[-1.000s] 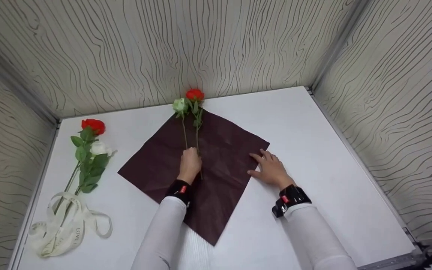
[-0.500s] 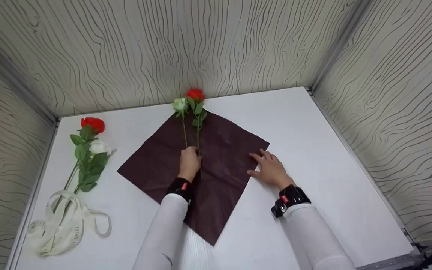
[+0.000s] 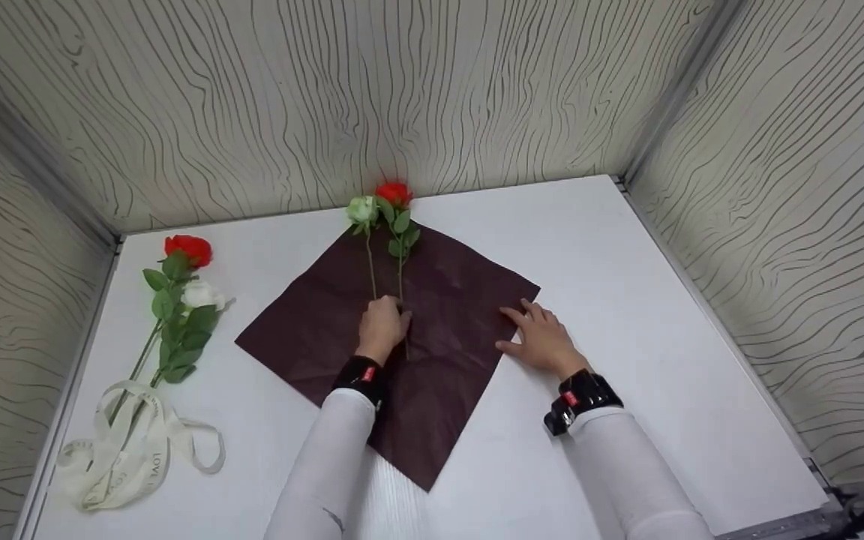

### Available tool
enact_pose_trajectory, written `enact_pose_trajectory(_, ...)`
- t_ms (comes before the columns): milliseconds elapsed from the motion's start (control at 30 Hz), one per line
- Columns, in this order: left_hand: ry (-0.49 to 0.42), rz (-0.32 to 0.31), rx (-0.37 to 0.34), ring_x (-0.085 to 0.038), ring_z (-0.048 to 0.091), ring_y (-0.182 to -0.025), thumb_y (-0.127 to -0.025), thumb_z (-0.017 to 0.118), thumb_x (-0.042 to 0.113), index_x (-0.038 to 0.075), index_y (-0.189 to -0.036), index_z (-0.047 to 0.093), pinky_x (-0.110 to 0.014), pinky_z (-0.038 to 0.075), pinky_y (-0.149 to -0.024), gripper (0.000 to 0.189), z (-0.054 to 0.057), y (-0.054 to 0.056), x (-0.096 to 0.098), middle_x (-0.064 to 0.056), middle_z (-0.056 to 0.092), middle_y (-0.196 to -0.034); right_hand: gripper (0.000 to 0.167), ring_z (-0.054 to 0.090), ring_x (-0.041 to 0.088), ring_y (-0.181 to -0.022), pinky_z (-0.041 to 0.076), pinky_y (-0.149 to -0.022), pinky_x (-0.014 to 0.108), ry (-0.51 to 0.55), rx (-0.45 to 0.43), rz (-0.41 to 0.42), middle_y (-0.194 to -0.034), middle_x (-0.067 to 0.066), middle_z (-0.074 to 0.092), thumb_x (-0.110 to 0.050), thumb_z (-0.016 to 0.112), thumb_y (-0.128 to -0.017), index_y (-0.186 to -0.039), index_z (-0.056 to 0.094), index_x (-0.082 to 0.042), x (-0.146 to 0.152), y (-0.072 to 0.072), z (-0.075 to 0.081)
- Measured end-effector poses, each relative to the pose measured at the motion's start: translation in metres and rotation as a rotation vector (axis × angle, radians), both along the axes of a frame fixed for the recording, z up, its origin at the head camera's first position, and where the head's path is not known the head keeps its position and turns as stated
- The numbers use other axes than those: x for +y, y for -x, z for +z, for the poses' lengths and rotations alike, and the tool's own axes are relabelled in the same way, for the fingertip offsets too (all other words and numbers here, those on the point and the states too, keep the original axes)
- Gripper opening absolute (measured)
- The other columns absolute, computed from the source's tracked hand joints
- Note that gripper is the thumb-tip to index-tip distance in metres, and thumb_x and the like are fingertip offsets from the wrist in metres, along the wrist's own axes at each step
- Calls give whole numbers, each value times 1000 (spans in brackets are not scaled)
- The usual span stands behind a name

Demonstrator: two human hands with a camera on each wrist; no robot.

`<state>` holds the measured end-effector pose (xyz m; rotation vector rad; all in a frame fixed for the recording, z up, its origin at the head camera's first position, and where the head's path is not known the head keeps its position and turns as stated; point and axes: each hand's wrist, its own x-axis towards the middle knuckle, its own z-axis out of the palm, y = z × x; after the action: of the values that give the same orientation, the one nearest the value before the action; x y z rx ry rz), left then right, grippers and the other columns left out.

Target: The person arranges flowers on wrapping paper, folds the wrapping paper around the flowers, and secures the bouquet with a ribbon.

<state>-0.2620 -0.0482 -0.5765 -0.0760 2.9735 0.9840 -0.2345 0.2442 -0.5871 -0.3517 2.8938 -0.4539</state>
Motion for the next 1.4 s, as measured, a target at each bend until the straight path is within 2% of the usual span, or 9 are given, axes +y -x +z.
enact_pose_trajectory(100, 3, -2, 13, -33, 67, -92, -93, 68, 24, 5, -113, 71, -46, 53, -77, 28, 4, -2, -5, -14, 70, -107, 69, 27, 51, -135, 28, -103, 65, -3, -1, 4, -155, 25, 25, -48, 64, -92, -150, 42, -18, 0, 1, 0)
enact_pose_trajectory(200, -3, 15, 77, -32, 67, -91, -93, 68, 24, 4, -117, 69, -46, 53, -77, 31, 11, -7, -17, -15, 68, -108, 70, 27, 52, -135, 27, -104, 66, -2, -2, 9, -155, 25, 25, -49, 63, -92, -150, 41, -17, -1, 1, 1)
enact_pose_trajectory(300, -2, 47, 148, -34, 66, -89, -92, 68, 21, 4, -121, 67, -47, 53, -75, 34, 19, -12, -39, -16, 66, -110, 69, 26, 52, -136, 27, -104, 66, -3, 7, 7, -155, 25, 25, -48, 63, -92, -150, 41, -17, 0, 2, 2)
enact_pose_trajectory(400, 3, 90, 191, -37, 65, -90, -92, 68, 19, 2, -124, 65, -50, 53, -73, 37, 24, -18, -70, -20, 63, -113, 69, 26, 53, -136, 28, -103, 67, -7, 11, 2, -155, 25, 25, -47, 63, -93, -150, 41, -17, 1, 3, 4)
enact_pose_trajectory(567, -8, 184, 170, -45, 58, -105, -92, 64, 15, -5, -130, 57, -55, 48, -84, 43, 28, -35, -136, -29, 54, -121, 68, 26, 54, -135, 29, -102, 68, -12, 15, -2, -155, 25, 25, -47, 63, -92, -150, 41, -17, 1, 3, 4)
enact_pose_trajectory(733, -12, 293, 140, -53, 50, -111, -90, 58, 10, -13, -129, 53, -60, 41, -91, 45, 21, -51, -201, -38, 50, -122, 69, 25, 53, -136, 27, -103, 67, -12, 6, -6, -156, 25, 24, -48, 62, -92, -150, 41, -17, 2, 3, 3)
enact_pose_trajectory(933, 2, 426, 60, -58, 45, -110, -86, 50, 3, -19, -123, 49, -64, 39, -89, 43, 13, -76, -258, -43, 44, -118, 70, 24, 53, -137, 25, -106, 65, -10, -3, -2, -156, 26, 23, -49, 62, -93, -151, 40, -17, 3, 2, 1)
enact_pose_trajectory(1133, 15, 534, -51, -60, 48, -98, -89, 43, 1, -20, -116, 48, -67, 42, -75, 35, 7, -97, -284, -43, 37, -116, 70, 24, 53, -137, 26, -104, 66, 0, -7, -5, -156, 25, 24, -49, 63, -92, -150, 40, -17, 2, 1, 1)
enact_pose_trajectory(1400, 42, 570, -13, -53, 52, -78, -89, 46, -6, -27, -112, 47, -59, 46, -66, 31, 2, -110, -292, -45, 31, -122, 69, 27, 55, -134, 28, -102, 68, 13, 9, 6, -155, 26, 25, -46, 64, -92, -149, 42, -16, 0, -1, 1)
